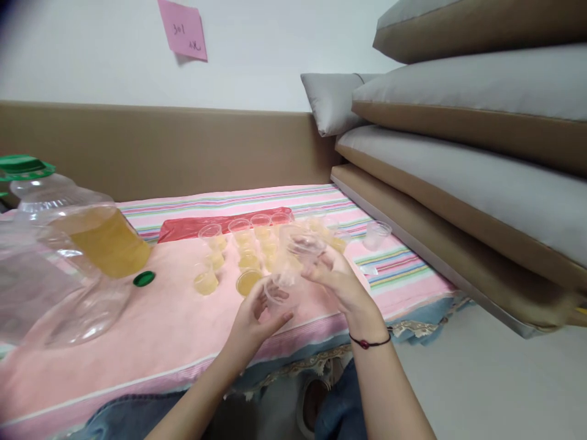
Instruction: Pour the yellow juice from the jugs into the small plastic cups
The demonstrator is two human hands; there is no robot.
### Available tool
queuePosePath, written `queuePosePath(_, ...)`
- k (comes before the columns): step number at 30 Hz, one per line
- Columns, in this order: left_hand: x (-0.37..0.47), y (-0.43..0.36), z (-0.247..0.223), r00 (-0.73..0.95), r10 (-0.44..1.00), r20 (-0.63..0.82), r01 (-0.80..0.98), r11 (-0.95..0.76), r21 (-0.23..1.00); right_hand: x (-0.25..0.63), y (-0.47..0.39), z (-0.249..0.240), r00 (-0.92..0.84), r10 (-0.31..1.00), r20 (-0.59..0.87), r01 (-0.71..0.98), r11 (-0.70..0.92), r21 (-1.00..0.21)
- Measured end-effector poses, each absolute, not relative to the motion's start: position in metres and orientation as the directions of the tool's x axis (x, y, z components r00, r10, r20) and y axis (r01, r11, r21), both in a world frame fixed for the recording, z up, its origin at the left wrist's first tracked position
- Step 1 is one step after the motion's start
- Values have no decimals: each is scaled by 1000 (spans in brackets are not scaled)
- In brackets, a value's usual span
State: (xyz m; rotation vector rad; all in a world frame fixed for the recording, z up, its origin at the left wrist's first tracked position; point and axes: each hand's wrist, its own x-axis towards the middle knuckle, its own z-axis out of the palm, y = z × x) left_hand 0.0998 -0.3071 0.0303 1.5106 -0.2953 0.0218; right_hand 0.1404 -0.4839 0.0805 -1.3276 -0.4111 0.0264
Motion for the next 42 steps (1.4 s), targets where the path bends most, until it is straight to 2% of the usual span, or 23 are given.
queuePosePath(6,98,-299,42,963,-170,209,-182,164,970,140,-480,74,859,458,229,131,235,-963)
queuePosePath(13,95,-296,47,958,-173,227,-203,147,968,135,-485,79,835,501,228,148,195,-970)
queuePosePath(19,98,-295,46,965,-125,229,-230,1,973,139,-483,79,830,454,323,289,145,-946)
queuePosePath(27,94,-295,49,945,-173,278,-297,-90,951,135,-487,81,831,491,260,304,-11,-953)
queuePosePath(35,92,-296,50,942,-139,307,-328,-178,928,128,-494,93,830,502,243,357,-143,-923)
queuePosePath(37,93,-296,51,954,-129,270,-289,-164,943,126,-495,95,833,491,256,376,-161,-913)
queuePosePath(39,93,-297,51,961,-138,240,-251,-73,965,124,-498,97,833,470,291,400,-148,-904)
queuePosePath(42,93,-299,48,952,-132,275,-269,59,961,123,-511,102,846,400,351,430,-126,-894)
